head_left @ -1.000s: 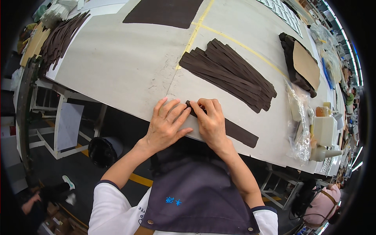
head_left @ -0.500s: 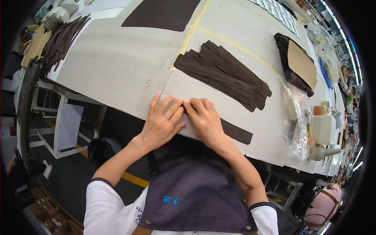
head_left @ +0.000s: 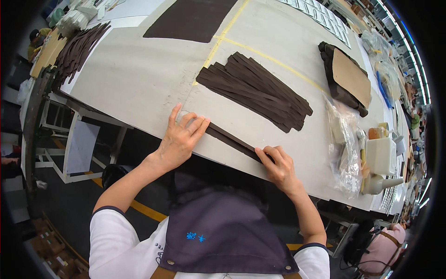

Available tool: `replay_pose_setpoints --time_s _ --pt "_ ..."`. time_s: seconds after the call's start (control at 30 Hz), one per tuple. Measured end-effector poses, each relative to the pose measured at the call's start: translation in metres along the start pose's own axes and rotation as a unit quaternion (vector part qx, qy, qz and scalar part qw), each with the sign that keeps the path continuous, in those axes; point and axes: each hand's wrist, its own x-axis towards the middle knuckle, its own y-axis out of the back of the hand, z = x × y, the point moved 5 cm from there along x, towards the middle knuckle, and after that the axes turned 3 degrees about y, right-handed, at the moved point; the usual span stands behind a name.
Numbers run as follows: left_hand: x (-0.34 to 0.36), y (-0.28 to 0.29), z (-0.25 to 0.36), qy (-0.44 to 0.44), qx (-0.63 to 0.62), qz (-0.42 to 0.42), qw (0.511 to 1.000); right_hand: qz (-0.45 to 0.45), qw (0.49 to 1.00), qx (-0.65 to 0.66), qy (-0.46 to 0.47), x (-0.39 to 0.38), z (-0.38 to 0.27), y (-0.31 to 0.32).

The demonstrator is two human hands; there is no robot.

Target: The person repeatedly folds long, dark brown fabric strips in half lengthwise on a white workbench. They smooth each folded strip with their hands and place it onto a growing stack of finished pieces. The process is continuous and repetitive throughout the clip.

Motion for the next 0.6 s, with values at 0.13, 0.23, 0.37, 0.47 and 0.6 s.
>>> replay_pose_setpoints --time_s 0.13,0.23,0.37,0.47,0.6 --pt "0.003 0.005 0.009 -0.009 0.024 -0.044 0.999 -0.010 1.000 -0.014 0.000 -0.010 0.002 0.005" --pt "0.007 0.010 0.022 -0.011 0.043 -0.071 0.997 -0.025 1.000 -0.002 -0.003 -0.013 0.002 0.007" --pt "0.013 0.013 0.026 -0.016 0.056 -0.085 0.995 -0.022 1.000 0.002 -0.004 -0.014 0.002 0.008" --pt "0.019 0.014 0.030 -0.031 0.023 -0.060 0.997 -0.025 1.000 -0.002 -0.009 -0.015 0.002 0.007" --pt "0.016 0.001 0.032 -0.058 -0.025 -0.030 0.998 -0.020 1.000 -0.002 -0.008 -0.017 0.002 0.006"
